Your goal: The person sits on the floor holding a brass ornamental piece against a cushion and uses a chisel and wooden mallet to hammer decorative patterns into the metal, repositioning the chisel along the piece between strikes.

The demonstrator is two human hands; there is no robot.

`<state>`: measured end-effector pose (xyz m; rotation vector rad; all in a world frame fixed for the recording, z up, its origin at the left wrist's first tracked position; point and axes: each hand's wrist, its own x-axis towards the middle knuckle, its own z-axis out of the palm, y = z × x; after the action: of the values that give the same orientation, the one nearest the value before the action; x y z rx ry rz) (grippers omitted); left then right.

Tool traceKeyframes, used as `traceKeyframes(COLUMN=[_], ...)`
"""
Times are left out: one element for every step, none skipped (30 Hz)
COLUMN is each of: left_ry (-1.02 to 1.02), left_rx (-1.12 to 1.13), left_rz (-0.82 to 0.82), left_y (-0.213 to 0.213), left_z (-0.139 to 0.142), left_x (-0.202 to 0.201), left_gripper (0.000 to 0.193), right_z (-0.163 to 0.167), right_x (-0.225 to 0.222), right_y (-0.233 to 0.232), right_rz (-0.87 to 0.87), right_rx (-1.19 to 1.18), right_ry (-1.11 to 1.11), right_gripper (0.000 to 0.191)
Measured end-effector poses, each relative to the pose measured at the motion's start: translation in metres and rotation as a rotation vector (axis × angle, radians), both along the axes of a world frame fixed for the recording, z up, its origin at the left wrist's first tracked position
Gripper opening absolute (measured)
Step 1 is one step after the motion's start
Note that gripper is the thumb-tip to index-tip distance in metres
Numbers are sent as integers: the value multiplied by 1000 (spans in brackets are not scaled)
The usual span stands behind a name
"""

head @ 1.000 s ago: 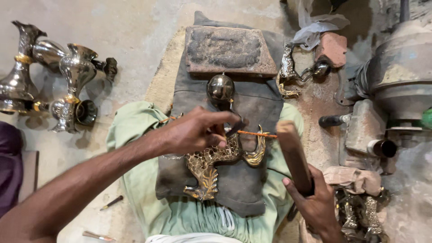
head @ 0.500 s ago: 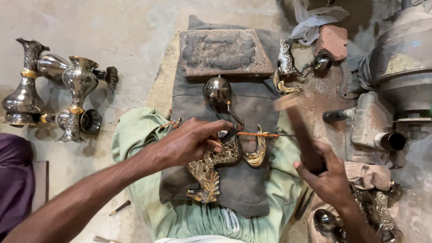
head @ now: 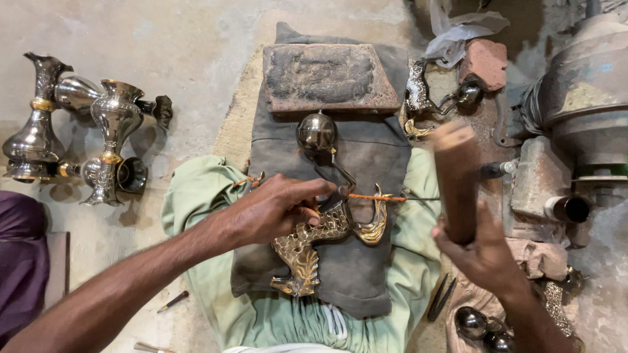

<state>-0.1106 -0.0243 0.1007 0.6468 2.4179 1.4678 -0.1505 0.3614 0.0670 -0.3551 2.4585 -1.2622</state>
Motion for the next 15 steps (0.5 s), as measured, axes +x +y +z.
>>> traceKeyframes(left_ry=[-14, -26, -35, -11, 6, 22, 20, 18, 15, -4, -21, -40, -37, -35, -31], left_rx=[-9, -20, -32, -19, -2, 16, 4, -9, -23, -17, -13, -9, -15, -20, -26], left_rz=[-5, -12, -20, -9, 1, 13, 13, 11, 9, 5, 2, -1, 1, 3, 5], left_y=[0, 0, 0, 0, 0, 1, 1, 1, 1, 1, 2, 1, 1, 1, 1], left_z=[-1, -2, -3, -3, -4, -4, -4, -4, -4, -4, -4, -4, -4, -4, -4], left_x=[0, 0, 0, -1, -1, -1, -1, -1, -1, -1, -1, -1, -1, -1, -2], left_gripper=[55, 53, 52, 53, 54, 55, 55, 55, 55, 53, 51, 50, 51, 52, 53], right_z=[1, 1, 1, 1, 1, 1, 1, 1, 1, 1, 0, -1, -3, -6, -8], right_x=[-1, -1, -2, -3, -3, -4, -5, -6, -7, -9, -12, -13, -12, -12, -11], right_y=[0, 0, 0, 1, 2, 2, 3, 3, 3, 3, 2, 1, -1, -3, -4], right_rz=[111, 221, 330, 255, 181, 109, 101, 90, 79, 136, 193, 250, 157, 63, -32], right_rx=[112, 224, 335, 187, 43, -98, -46, 6, 57, 171, 283, 396, 191, -12, -214], right_ry=[130, 261, 395, 326, 249, 169, 122, 75, 28, 104, 182, 259, 169, 78, -12], right_gripper=[49, 57, 65, 62, 60, 57, 56, 54, 53, 57, 61, 65, 56, 48, 40])
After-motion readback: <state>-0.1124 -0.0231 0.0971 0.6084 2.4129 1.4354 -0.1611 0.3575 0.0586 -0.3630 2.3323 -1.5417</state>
